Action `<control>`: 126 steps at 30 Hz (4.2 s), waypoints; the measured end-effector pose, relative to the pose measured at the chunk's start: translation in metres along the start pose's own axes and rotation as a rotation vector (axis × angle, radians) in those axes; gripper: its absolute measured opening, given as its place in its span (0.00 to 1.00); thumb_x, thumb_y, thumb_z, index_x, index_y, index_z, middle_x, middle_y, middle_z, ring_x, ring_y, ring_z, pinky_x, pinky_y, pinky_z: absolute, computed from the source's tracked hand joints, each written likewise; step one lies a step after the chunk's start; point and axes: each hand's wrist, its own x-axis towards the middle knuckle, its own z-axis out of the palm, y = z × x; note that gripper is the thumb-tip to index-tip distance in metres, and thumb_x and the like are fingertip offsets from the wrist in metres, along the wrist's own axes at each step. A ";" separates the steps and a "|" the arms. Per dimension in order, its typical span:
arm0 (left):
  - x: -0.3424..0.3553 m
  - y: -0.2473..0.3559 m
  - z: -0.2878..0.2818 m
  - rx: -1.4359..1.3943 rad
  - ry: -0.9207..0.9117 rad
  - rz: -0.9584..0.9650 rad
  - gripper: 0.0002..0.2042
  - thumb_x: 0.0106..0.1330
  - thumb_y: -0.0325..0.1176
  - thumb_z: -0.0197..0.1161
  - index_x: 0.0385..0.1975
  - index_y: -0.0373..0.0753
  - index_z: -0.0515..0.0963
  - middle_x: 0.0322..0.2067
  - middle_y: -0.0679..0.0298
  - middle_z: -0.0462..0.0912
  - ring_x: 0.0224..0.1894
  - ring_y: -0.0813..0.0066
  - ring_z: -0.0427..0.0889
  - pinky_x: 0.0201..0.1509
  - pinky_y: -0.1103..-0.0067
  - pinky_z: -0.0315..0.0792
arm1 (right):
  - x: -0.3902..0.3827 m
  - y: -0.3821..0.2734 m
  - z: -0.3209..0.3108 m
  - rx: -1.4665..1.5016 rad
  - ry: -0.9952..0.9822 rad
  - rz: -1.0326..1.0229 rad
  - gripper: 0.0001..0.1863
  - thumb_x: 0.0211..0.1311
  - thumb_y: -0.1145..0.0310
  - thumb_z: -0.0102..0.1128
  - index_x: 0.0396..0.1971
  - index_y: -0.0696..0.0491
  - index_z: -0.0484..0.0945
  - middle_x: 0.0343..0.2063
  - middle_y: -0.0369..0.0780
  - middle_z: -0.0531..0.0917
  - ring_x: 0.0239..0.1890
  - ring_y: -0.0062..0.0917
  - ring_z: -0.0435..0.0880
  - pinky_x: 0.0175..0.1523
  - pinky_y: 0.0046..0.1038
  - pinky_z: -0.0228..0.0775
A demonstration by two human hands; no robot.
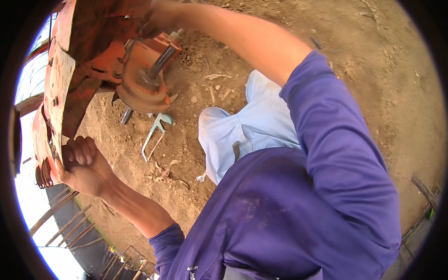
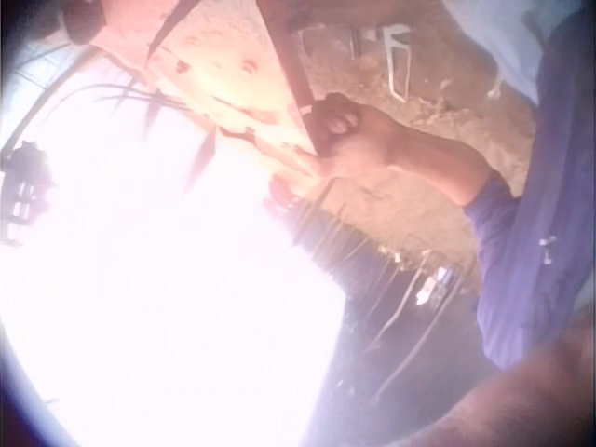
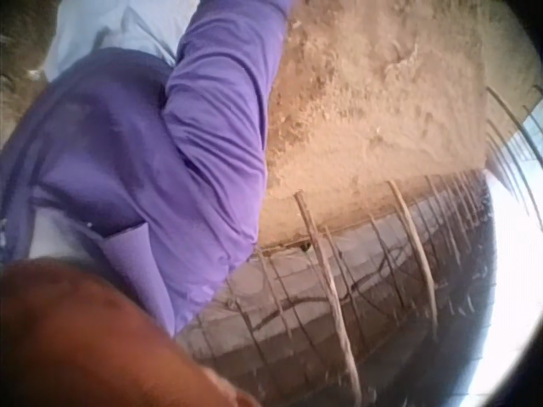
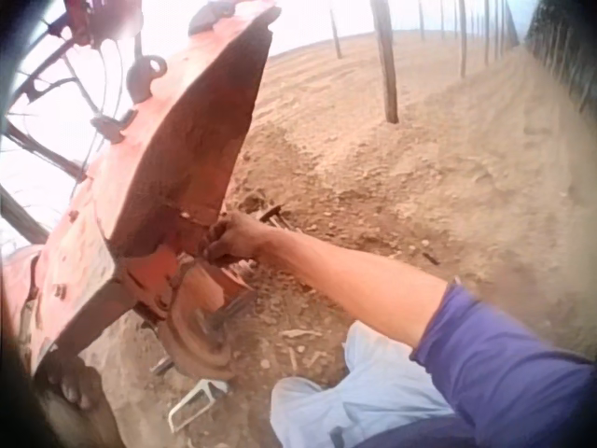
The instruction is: The person searches a storage compartment on a three-wheeled vehicle, retrieves a bolt and a wrench, then walks to a red machine. They kneel and use the wrench to tighten bolts on the machine's wheel assembly.
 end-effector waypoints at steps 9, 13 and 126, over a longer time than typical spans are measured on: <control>-0.002 0.002 0.000 0.055 -0.021 0.024 0.19 0.76 0.49 0.52 0.24 0.46 0.62 0.17 0.70 0.60 0.19 0.80 0.58 0.25 0.80 0.56 | -0.028 -0.026 -0.026 0.152 0.136 0.057 0.05 0.64 0.76 0.69 0.36 0.61 0.86 0.29 0.39 0.87 0.30 0.24 0.87 0.35 0.24 0.81; 0.001 -0.001 0.011 -0.004 0.040 0.007 0.21 0.73 0.45 0.59 0.19 0.48 0.60 0.15 0.71 0.56 0.19 0.79 0.55 0.25 0.78 0.53 | -0.075 -0.046 -0.087 0.204 0.331 0.046 0.07 0.67 0.77 0.66 0.42 0.63 0.85 0.34 0.41 0.89 0.33 0.26 0.90 0.40 0.26 0.85; 0.002 -0.141 -0.032 0.200 0.127 0.015 0.14 0.68 0.30 0.75 0.48 0.29 0.84 0.43 0.60 0.89 0.44 0.76 0.86 0.49 0.78 0.79 | -0.104 -0.083 0.148 0.573 0.373 0.095 0.17 0.66 0.77 0.69 0.53 0.61 0.80 0.45 0.41 0.88 0.45 0.27 0.90 0.49 0.25 0.87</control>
